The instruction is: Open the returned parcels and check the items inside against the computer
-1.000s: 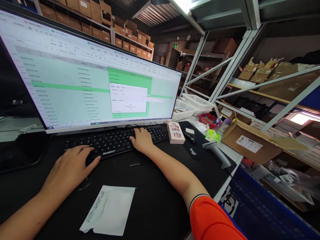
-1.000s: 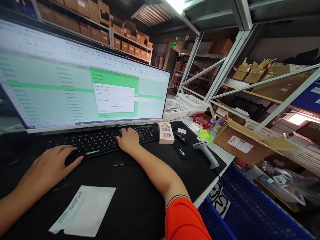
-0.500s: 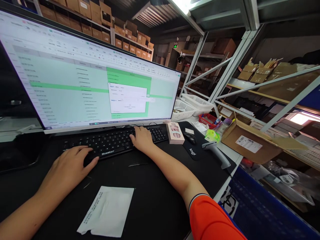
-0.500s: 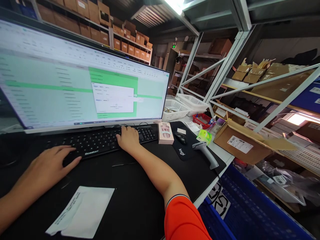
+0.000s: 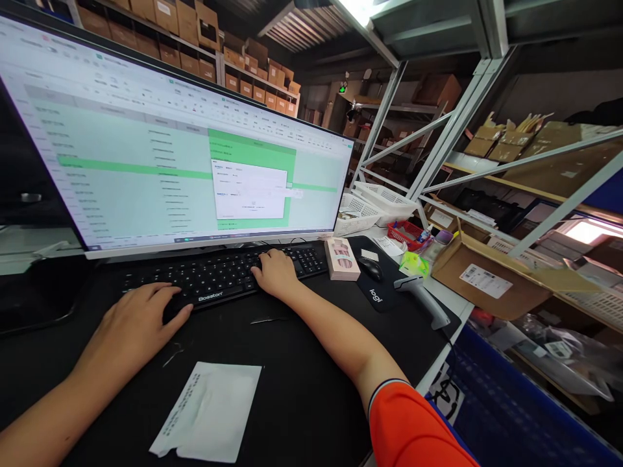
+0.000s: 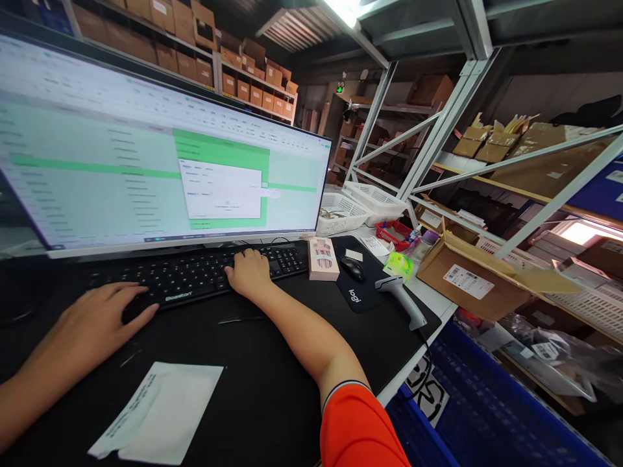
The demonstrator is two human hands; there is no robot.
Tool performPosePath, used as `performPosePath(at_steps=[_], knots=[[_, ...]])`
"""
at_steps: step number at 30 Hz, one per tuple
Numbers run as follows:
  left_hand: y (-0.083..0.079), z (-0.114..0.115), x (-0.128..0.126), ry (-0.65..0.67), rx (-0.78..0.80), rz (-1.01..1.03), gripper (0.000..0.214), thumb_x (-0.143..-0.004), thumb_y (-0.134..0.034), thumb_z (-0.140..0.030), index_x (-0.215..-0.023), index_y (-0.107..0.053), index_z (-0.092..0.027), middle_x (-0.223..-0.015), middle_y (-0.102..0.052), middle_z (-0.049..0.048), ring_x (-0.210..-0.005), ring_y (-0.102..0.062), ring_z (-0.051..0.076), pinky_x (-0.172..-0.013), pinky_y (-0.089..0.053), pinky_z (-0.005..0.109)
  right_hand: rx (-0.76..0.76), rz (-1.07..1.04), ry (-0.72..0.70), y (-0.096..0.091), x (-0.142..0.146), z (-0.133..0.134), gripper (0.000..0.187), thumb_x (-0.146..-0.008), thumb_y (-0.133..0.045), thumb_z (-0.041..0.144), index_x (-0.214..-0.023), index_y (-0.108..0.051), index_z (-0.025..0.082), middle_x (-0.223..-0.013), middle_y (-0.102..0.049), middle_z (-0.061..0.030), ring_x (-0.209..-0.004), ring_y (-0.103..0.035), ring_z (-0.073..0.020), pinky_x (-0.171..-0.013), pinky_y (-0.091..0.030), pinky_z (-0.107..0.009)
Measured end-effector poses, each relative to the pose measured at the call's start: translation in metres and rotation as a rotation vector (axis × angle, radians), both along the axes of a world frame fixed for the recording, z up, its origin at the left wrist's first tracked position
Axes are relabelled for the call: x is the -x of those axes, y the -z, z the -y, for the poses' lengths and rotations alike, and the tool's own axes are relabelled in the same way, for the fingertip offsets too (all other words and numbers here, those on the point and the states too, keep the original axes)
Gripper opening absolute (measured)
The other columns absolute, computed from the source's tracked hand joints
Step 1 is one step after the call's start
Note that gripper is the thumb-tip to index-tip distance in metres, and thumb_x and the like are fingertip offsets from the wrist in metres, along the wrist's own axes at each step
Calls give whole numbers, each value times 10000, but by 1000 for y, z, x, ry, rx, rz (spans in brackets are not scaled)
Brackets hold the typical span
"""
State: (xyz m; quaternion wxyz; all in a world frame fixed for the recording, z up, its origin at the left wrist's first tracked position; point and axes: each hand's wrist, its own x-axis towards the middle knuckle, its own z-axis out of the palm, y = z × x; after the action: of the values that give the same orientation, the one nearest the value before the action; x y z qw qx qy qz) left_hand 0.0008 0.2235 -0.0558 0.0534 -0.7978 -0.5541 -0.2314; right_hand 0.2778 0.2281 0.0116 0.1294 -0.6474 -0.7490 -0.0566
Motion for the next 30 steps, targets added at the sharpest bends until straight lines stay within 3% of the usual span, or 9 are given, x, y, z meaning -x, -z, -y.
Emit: performPosePath(at_steps=[10, 21, 30], knots=[[1, -2, 1, 3, 1, 6, 741, -916, -287, -629, -1267, -683, -110, -1370, -629, 202, -1262, -573, 412, -1111, -468, 589, 8, -25, -2, 2, -2, -3, 340, -1100, -536, 403, -1328, -680, 195, -1344, -611, -136, -1264, -569, -298, -1059, -485, -433], [4, -4, 2, 10, -20, 17, 750, -916, -276, -631, -1257, -688, -105, -1352, -640, 194, -1238, -581, 399, -1119, -465, 579, -14, -50, 4, 4, 0, -2, 471, -1079, -585, 406, -1447, -549, 115, -1366, -615, -162, -1265, -571, -323, -1063, -488, -460], [5, -4, 1, 17, -45, 10, 731, -925, -284, -619, -1236, -703, -107, -1336, -649, 205, -1220, -597, 409, -1068, -499, 585, -51, -43, 9, 1, 1, -3, 390, -1074, -582, 376, -1361, -590, 112, -1260, -676, -158, -1192, -615, -313, -1025, -500, -435]])
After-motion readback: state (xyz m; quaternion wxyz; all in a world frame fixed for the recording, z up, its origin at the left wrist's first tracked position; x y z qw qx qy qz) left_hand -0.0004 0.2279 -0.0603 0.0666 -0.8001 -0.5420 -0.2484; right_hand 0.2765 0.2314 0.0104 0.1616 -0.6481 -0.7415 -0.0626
